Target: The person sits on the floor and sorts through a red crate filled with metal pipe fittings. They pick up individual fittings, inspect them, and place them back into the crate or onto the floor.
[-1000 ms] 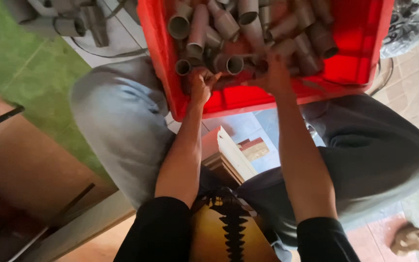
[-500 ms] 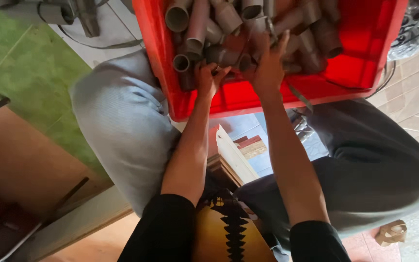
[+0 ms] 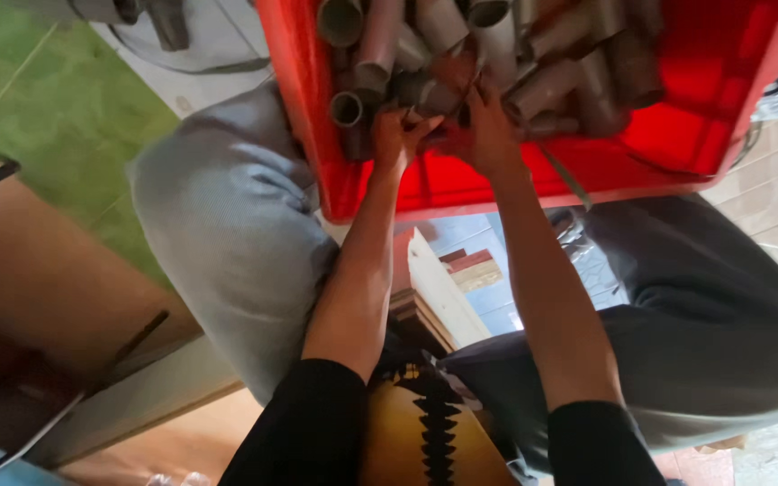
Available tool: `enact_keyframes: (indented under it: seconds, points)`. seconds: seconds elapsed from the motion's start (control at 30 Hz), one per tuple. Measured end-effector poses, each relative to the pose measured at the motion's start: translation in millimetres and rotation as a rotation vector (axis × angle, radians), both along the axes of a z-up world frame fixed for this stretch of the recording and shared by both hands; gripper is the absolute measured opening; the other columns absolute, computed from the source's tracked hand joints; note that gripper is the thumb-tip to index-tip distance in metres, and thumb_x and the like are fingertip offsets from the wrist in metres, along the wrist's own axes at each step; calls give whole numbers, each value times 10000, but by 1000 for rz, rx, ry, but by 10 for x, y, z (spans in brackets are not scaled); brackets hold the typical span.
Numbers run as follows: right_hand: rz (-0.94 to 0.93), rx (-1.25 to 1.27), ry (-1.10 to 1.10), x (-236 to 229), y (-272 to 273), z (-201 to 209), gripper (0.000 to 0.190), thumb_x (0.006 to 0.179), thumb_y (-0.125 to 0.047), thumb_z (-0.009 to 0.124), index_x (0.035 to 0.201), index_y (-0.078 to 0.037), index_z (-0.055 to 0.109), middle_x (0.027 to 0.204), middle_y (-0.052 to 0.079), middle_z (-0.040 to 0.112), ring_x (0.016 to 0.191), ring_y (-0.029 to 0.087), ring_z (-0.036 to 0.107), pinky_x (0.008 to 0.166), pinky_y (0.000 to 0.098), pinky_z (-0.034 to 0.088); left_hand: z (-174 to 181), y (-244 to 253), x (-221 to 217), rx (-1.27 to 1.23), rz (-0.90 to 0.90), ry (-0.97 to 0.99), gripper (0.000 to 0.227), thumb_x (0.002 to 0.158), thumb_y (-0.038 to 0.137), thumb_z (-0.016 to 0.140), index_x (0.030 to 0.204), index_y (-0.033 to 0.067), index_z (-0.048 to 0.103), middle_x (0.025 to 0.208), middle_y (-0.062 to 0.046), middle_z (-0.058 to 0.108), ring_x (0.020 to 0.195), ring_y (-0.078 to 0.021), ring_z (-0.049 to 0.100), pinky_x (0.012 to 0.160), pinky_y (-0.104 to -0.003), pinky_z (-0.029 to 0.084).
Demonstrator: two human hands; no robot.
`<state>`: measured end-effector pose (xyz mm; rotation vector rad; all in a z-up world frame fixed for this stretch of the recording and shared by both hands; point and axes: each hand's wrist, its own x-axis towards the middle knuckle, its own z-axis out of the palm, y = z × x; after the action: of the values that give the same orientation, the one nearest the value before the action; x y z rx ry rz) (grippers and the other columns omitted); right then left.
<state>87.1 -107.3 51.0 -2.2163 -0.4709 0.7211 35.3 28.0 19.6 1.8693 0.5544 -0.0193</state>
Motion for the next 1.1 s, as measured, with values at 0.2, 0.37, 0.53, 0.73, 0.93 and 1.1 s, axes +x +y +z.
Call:
enact_keyframes:
  seconds: [0.2,0.37,0.53,0.73,0.93,1.1]
  points:
    - [-30,7,-137,165,-9,42,667,629,-282,956,1210,-101,682,1096,193,660,982,353,644,822,413,492,209,-3,-50,49,28,-174,307,814,335,747,678,63,703,667,-75,716,772,-264,633,927,-364,418]
    - [-275,54,132,-24,-70,273,554,836,-270,833,1221,31,573,1177,296,602,1145,455,570,973,573,448,339,-113,0,-9,227,-102,438,816,414,796,660,80,558,679,-129,533,788,-301,581,803,-386,454]
    - [-457,37,179,-200,-3,437,720,828,-424,862,1276,0,489,1268,233,587,1225,392,550,1066,552,426,674,-78,51,251,202,-208,551,875,462,715,716,-39,552,780,-259,568,833,-465,596,764,-500,496]
    - [-440,255,194,-407,30,592,662,695,-321,954,1154,-74,547,1088,139,633,1091,299,615,972,459,482,844,184,-100,-114,80,-134,709,945,509,711,1212,-126,546,1447,-344,313,1018,-538,613,652,-502,645]
    - [-492,364,252,-609,101,607,614,639,-276,983,1102,-111,616,902,54,617,864,171,603,787,361,517,903,164,-316,319,52,-297,524,926,491,676,740,13,570,1025,-239,592,845,-529,615,663,-578,565]
    - [-476,336,370,-663,13,717,705,664,-220,932,1178,-27,487,869,168,684,742,247,688,738,354,572,1084,79,-364,453,-42,-343,511,911,491,676,688,55,529,893,-222,561,833,-477,625,698,-505,559]
